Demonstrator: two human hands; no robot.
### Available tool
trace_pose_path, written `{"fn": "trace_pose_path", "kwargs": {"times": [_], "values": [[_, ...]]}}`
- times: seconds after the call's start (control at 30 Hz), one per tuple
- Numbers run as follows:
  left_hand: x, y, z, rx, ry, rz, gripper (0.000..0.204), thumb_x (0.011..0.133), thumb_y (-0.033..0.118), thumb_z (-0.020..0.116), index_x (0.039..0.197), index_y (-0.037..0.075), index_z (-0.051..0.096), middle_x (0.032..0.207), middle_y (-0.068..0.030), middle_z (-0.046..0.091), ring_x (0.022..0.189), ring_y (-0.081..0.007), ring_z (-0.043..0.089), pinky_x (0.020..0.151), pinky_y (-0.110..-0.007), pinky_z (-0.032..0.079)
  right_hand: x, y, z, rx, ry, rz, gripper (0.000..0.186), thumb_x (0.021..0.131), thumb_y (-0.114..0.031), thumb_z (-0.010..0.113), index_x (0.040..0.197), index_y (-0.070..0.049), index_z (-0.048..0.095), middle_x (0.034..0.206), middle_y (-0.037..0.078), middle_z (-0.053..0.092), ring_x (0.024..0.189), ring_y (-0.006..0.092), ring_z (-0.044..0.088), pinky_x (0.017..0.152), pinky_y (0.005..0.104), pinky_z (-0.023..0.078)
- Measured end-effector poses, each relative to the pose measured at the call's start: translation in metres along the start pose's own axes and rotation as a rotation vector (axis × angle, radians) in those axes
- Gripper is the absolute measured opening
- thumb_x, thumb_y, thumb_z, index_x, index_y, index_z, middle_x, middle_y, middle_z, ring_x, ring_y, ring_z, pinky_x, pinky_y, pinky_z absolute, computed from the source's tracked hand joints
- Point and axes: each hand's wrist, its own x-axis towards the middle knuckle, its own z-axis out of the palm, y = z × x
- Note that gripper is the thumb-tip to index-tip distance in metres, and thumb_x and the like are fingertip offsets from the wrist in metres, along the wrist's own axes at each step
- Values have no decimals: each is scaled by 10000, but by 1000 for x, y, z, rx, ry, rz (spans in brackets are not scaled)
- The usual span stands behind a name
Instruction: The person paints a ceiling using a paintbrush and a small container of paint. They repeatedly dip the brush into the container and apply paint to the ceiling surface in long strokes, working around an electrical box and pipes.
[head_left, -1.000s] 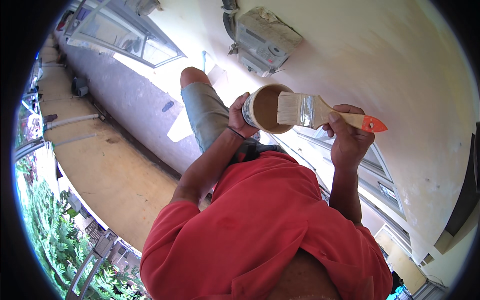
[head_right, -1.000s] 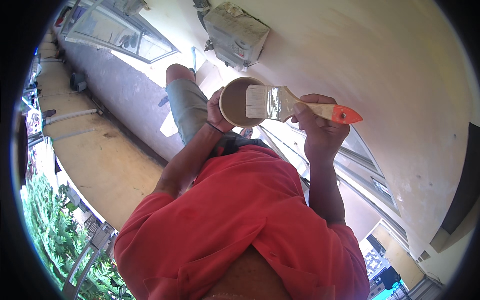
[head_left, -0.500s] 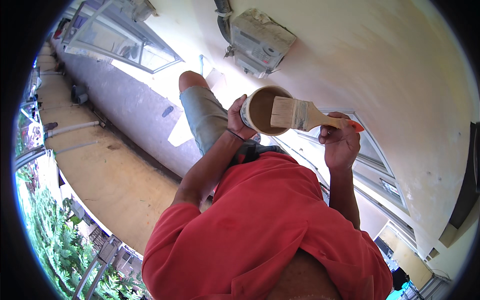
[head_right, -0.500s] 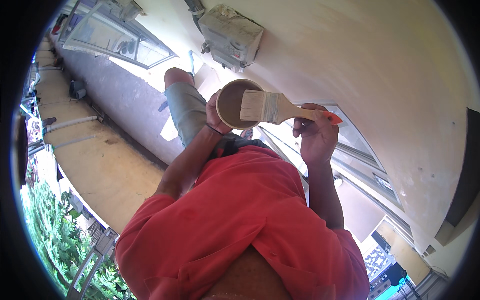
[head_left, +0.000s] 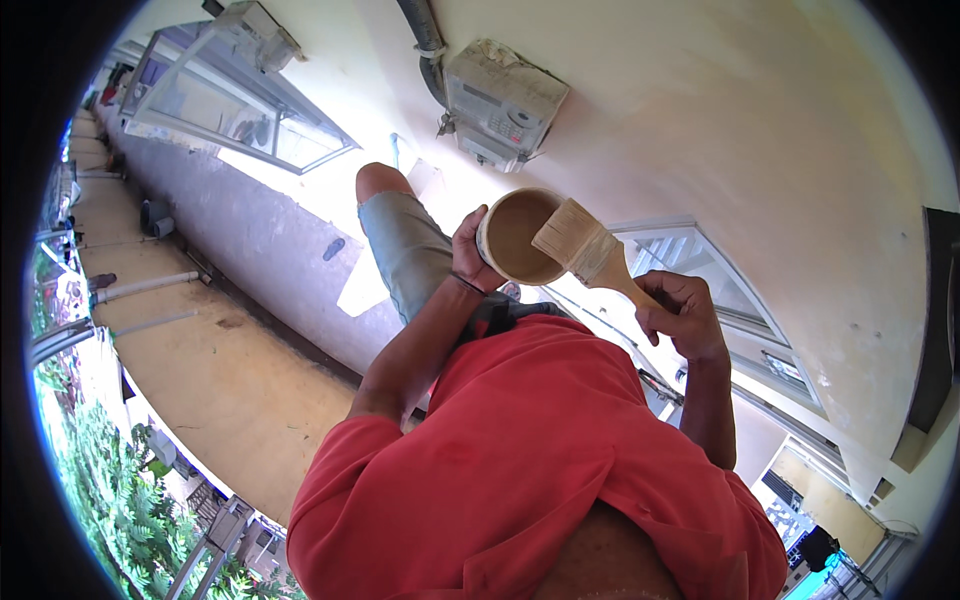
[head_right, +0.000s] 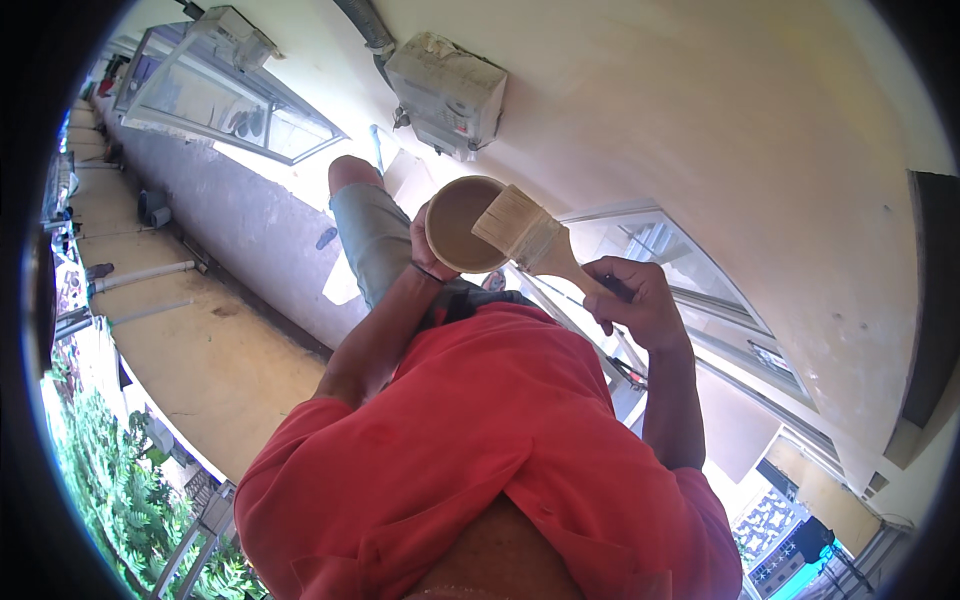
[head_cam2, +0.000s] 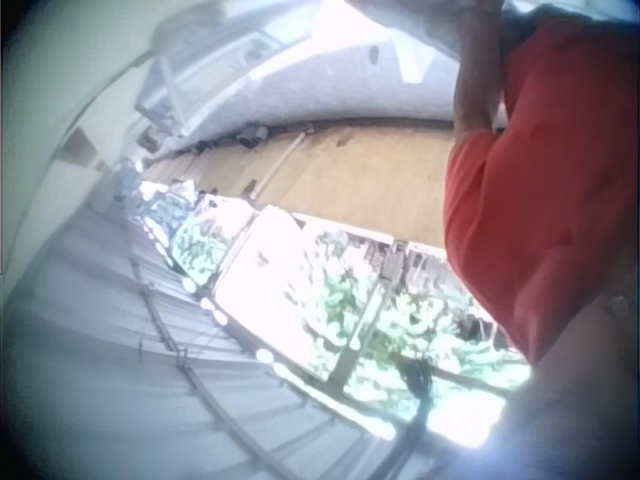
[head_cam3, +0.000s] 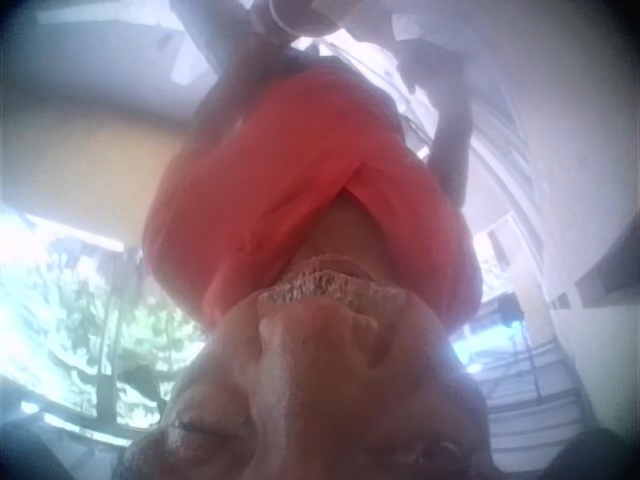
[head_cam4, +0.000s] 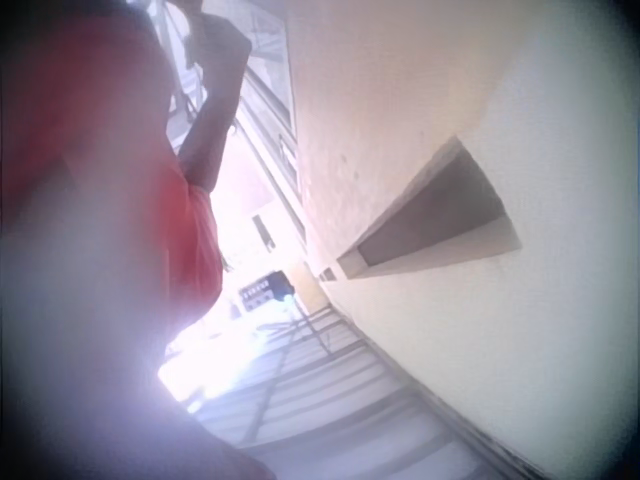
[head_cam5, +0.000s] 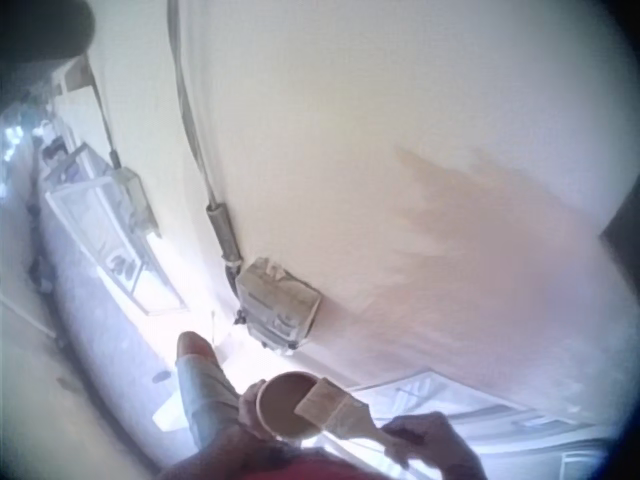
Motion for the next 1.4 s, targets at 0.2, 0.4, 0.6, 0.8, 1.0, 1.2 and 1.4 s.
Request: {"fn": "trace_pose_path", "kwargs": {"times": [0.2, 0.4, 0.6, 0.8, 1.0, 1.2, 1.4], "values": [[6, -2, 2, 6, -4, 1, 643, 1006, 492, 598, 1451, 27, 587, 1473, -219, 611, 1349, -403, 593, 1165, -592, 449, -5, -7, 27, -127, 41, -79, 232, 981, -92, 690, 1147, 66, 651, 784, 32, 637, 605, 48, 512, 523, 234, 387], [9, 0, 1, 110, 47, 50, 661, 1019, 505, 559, 1483, 34, 550, 1516, -214, 566, 1374, -412, 571, 1156, -622, 455, 8, -42, 44, -404, 417, -587, 247, 1109, -147, 557, 1233, 60, 611, 774, 46, 658, 597, 74, 576, 539, 255, 464], [9, -2, 9, 53, -17, 33, 665, 1016, 508, 568, 1482, 33, 551, 1496, -220, 580, 1377, -410, 569, 1150, -619, 463, 39, -89, 47, -705, 671, -759, 231, 1110, -112, 561, 1251, 63, 616, 759, 41, 638, 559, 44, 497, 506, 219, 400], [9, 2, 6, 29, 15, 74, 628, 1007, 475, 604, 1456, 36, 578, 1476, -216, 599, 1358, -404, 587, 1135, -618, 478, 52, -55, 44, -708, 500, -399, 326, 1062, -119, 626, 1351, 34, 626, 715, 45, 581, 625, 89, 510, 584, 284, 437], [11, 4, 9, 75, 57, 138, 588, 1015, 449, 603, 1425, 28, 599, 1446, -210, 624, 1329, -396, 611, 1123, -614, 492, 35, -107, 63, -469, 694, -743, 316, 1086, -130, 628, 1336, 63, 653, 710, -29, 563, 575, 17, 431, 491, 206, 351], [12, 6, 5, 90, 91, 107, 574, 1020, 442, 595, 1425, 37, 600, 1446, -211, 622, 1333, -397, 606, 1123, -609, 496, 68, -48, 50, -717, 501, -498, 314, 1070, -104, 646, 1332, 69, 665, 717, -28, 563, 599, 30, 450, 533, 217, 386], [10, 7, 7, 100, 45, 169, 578, 1023, 439, 583, 1428, 27, 595, 1453, -216, 615, 1327, -399, 610, 1120, -601, 502, 47, -118, 83, -451, 685, -736, 342, 1060, -84, 639, 1363, 77, 648, 725, -31, 547, 593, 39, 441, 529, 225, 386]]}}
